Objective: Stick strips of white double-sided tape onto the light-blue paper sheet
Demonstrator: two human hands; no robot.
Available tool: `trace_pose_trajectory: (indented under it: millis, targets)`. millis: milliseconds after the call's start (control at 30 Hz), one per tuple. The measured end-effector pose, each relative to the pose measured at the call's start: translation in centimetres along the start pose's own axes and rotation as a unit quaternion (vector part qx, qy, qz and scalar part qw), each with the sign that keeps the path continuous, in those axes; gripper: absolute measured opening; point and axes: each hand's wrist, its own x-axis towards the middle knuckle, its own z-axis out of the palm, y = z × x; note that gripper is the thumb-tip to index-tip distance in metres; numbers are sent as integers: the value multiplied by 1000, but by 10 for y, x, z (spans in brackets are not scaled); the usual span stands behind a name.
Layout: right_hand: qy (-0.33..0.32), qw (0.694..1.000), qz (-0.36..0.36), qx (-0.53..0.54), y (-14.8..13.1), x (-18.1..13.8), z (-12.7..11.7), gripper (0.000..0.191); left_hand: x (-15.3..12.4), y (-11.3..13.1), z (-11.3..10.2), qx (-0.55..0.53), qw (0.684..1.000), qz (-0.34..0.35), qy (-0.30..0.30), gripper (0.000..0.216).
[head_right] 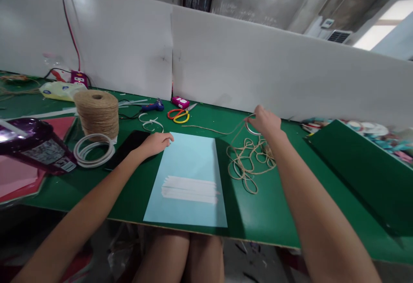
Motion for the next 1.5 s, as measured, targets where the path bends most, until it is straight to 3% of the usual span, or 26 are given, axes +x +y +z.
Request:
trace_pose_trajectory:
  millis: [267, 333, 433, 567, 733, 867, 1000, 1067, 1133, 1200, 1267, 1400, 1500]
  targets:
    - [-4, 995, 98, -10, -7, -12, -16, 69, -2, 0, 1, 4, 1000, 5, -8, 32]
    - [-2, 995, 101, -13, -4, -11, -18, 70, -2, -1, 3, 2, 1000, 10, -4, 32]
    - [-50, 994, 87, -37, 2, -9, -16, 73, -1, -3, 5, 3, 1000, 24, 2, 32]
    - [-112, 988, 79, -78, 13, -9, -12, 56, 0, -5, 8, 5, 999, 37, 5, 31]
    - [-58, 990, 124, 24, 16, -17, -18, 42, -2, -3, 7, 9, 999, 40, 2, 31]
    - [-36, 991, 85, 96, -15, -31, -13, 40, -9, 19, 5, 20, 997, 54, 42, 30]
    - [-20, 982, -13, 188, -75, -64, 13, 27, -23, 50, 11, -52, 980, 136, 132, 31]
    - [-19, 930, -94, 356, -104, -86, 27, 18, -29, 59, 18, -98, 970, 170, 142, 30]
    - [-47, 853, -155, 496, -126, -106, 39, 14, -32, 63, 25, -142, 960, 188, 150, 29]
    - [-92, 777, -225, 580, -138, -121, 49, 13, -32, 63, 30, -188, 951, 184, 161, 29]
    - [-114, 726, -277, 619, -141, -131, 56, 14, -29, 62, 34, -229, 945, 162, 171, 27]
    - [-148, 691, -292, 645, -137, -142, 64, 22, -25, 63, 37, -245, 943, 122, 187, 17]
    - [-171, 678, -305, 647, -135, -149, 66, 42, -25, 64, 39, -223, 942, 127, 214, 13]
